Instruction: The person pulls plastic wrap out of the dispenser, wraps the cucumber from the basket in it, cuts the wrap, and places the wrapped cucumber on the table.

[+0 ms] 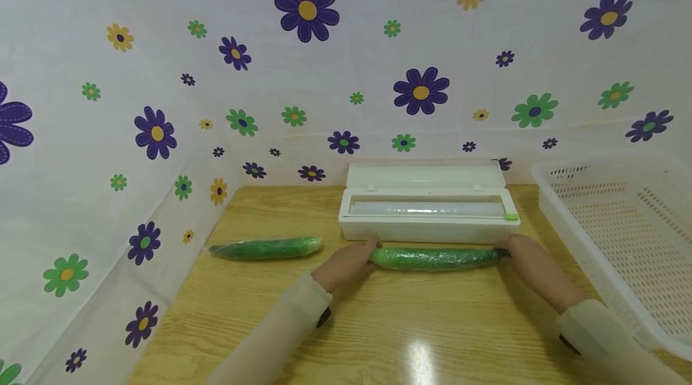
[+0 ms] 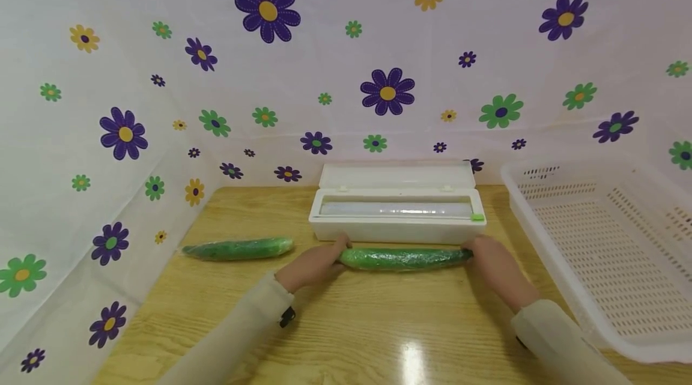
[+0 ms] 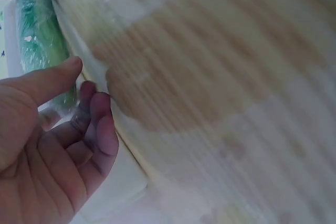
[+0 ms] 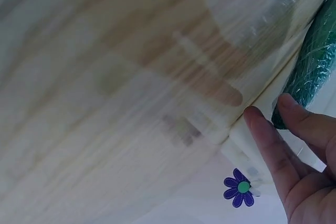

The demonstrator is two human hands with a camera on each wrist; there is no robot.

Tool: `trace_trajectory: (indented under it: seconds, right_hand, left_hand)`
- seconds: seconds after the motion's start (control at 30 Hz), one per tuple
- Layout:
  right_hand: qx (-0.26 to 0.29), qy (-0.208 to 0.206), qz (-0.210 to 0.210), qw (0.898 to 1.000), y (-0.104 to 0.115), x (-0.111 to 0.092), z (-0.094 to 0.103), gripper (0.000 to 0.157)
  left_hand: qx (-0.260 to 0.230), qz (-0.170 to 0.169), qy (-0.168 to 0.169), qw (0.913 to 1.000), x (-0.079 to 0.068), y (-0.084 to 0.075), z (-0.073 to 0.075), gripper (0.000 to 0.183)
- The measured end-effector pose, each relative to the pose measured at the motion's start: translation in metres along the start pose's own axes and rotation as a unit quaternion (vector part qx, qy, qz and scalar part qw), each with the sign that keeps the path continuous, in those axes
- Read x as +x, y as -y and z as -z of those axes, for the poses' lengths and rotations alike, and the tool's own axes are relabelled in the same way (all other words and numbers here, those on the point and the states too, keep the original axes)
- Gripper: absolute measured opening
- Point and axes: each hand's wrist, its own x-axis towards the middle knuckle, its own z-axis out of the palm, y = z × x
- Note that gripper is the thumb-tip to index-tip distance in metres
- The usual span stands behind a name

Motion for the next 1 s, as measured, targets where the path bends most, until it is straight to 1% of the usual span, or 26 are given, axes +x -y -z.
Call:
trace_trajectory:
  seconds: [0.1, 0.17, 0.23, 0.33, 0.47, 0.67, 1.0]
  right_hand:
    - [0.006, -0.009, -0.002, 1.000, -0.001, 0.001, 0.000, 0.018]
    - [0.019, -0.017, -0.006, 1.000, -0.002, 0.002, -0.001, 0.017]
    - [0.032, -0.024, -0.006, 0.999, -0.005, 0.003, -0.001, 0.017]
    - [0.059, -0.031, -0.012, 0.998, -0.008, 0.003, 0.000, 0.021]
    - [0.079, -0.025, -0.030, 0.996, -0.012, 0.001, 0.000, 0.025]
    - [0.080, -0.013, -0.043, 0.996, -0.014, 0.002, 0.000, 0.030]
    - [0.087, 0.007, -0.073, 0.994, -0.015, 0.001, 0.003, 0.032]
  left_hand:
    - [0.008, 0.017, -0.005, 0.9998, -0.002, 0.003, 0.002, 0.033]
    - [0.003, 0.034, -0.009, 0.9994, -0.002, 0.004, 0.003, 0.032]
    - [-0.007, 0.047, -0.013, 0.9988, -0.003, 0.005, 0.005, 0.028]
    - [-0.030, 0.066, -0.011, 0.9973, -0.004, 0.005, 0.006, 0.024]
    - [-0.028, 0.069, -0.021, 0.9970, -0.003, 0.004, 0.005, 0.024]
    - [-0.018, 0.072, -0.035, 0.9966, -0.001, 0.003, 0.006, 0.025]
    - [-0.015, 0.077, -0.043, 0.9960, 0.000, 0.004, 0.006, 0.025]
